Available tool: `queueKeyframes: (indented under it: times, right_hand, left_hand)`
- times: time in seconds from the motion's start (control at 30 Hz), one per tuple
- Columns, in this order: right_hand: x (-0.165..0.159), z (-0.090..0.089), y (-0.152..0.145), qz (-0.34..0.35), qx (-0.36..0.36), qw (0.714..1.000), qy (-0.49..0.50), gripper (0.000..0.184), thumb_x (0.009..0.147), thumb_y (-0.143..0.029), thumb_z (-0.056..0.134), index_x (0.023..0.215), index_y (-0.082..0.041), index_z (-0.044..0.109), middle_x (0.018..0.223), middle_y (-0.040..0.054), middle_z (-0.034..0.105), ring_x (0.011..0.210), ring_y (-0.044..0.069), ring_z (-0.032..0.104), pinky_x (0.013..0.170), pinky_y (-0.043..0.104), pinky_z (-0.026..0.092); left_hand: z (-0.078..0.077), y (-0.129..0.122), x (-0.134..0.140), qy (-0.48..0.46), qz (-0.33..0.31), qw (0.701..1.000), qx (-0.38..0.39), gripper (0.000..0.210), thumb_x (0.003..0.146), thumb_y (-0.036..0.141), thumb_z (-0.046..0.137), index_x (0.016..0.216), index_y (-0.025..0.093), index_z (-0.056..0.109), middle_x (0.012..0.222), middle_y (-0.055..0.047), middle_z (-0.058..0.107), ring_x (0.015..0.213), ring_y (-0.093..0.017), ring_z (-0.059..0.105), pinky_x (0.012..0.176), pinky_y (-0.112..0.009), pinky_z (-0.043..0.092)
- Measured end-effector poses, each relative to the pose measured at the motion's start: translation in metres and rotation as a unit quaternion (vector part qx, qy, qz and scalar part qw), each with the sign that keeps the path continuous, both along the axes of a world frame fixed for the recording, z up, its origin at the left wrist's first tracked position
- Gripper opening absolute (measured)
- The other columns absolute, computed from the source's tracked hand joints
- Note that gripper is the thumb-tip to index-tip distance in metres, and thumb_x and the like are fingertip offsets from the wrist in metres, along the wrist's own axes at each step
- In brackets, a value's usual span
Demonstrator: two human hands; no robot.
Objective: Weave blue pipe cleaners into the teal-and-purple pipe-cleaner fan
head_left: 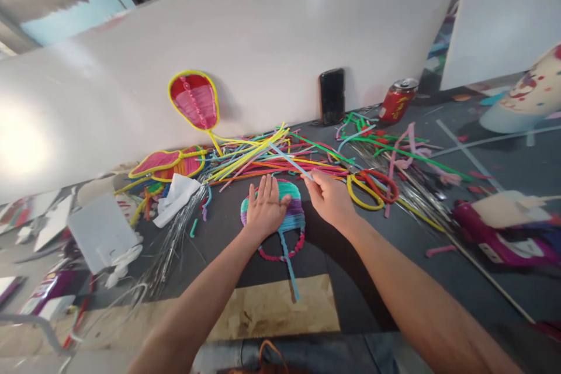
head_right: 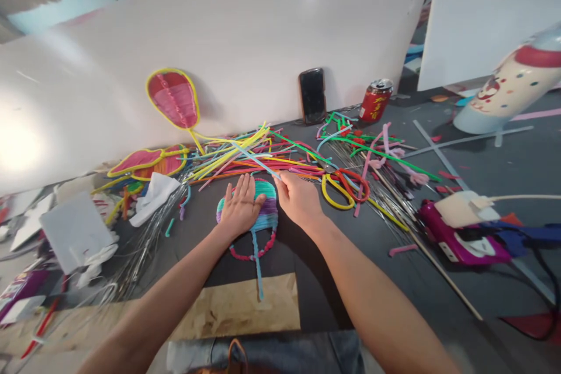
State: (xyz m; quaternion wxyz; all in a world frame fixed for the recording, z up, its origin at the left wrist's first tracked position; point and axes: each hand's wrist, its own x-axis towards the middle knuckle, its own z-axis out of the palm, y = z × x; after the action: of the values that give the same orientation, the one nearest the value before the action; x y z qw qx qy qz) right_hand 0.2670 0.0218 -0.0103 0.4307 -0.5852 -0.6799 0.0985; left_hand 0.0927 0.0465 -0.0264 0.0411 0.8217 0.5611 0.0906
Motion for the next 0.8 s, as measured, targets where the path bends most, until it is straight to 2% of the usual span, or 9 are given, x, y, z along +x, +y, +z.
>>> queueKeyframes:
  times: [0.23,0.37,0.5,0.63,0.8]
  right_hand:
    - [-0.003,-0.001,-0.001,0.003,-0.023,1.000,0.010,0.028,0.092,-0.030,0.041,0.096,-0.018,0.066,0.079,0.0064,0.071,0.066,0.017,0.064,0.060,0.023,0.040]
    - [-0.001,0.000,0.000,0.005,-0.031,0.999,0.011,0.029,0.092,-0.031,0.040,0.097,-0.017,0.066,0.080,0.0068,0.072,0.063,0.016,0.063,0.058,0.023,0.039]
    - [0.000,0.001,-0.001,0.004,-0.040,0.999,0.006,0.029,0.092,-0.031,0.040,0.094,-0.018,0.066,0.072,0.0053,0.070,0.056,0.015,0.060,0.053,0.022,0.035]
    - [0.000,-0.001,0.000,0.013,-0.038,0.999,-0.001,0.029,0.092,-0.032,0.040,0.093,-0.019,0.066,0.072,0.0053,0.070,0.060,0.016,0.061,0.055,0.023,0.036]
    - [0.001,-0.002,0.001,0.007,-0.032,0.999,-0.003,0.030,0.092,-0.032,0.039,0.092,-0.019,0.066,0.077,0.0066,0.070,0.066,0.017,0.063,0.059,0.023,0.038]
  left_hand:
    - [0.000,-0.004,0.002,0.106,0.006,0.993,0.047,0.064,0.094,0.050,0.022,0.143,0.011,0.030,0.149,-0.014,0.031,0.140,-0.025,0.021,0.113,-0.057,0.001]
    - [0.002,0.001,0.001,0.108,0.009,0.994,0.011,0.061,0.094,0.049,0.020,0.143,0.014,0.030,0.150,-0.010,0.029,0.141,-0.024,0.020,0.112,-0.058,0.006]
    - [0.012,0.004,-0.001,0.098,0.012,0.994,-0.037,0.057,0.096,0.042,0.016,0.143,0.013,0.030,0.151,-0.009,0.027,0.141,-0.023,0.019,0.111,-0.060,0.013]
    - [0.017,-0.007,-0.002,0.109,-0.015,0.994,0.008,0.056,0.096,0.041,0.021,0.142,0.012,0.030,0.151,-0.009,0.024,0.142,-0.023,0.017,0.112,-0.060,0.005]
    - [0.007,-0.020,0.000,0.116,-0.039,0.992,0.037,0.055,0.095,0.042,0.027,0.142,0.015,0.031,0.149,-0.009,0.031,0.141,-0.024,0.020,0.112,-0.060,0.002]
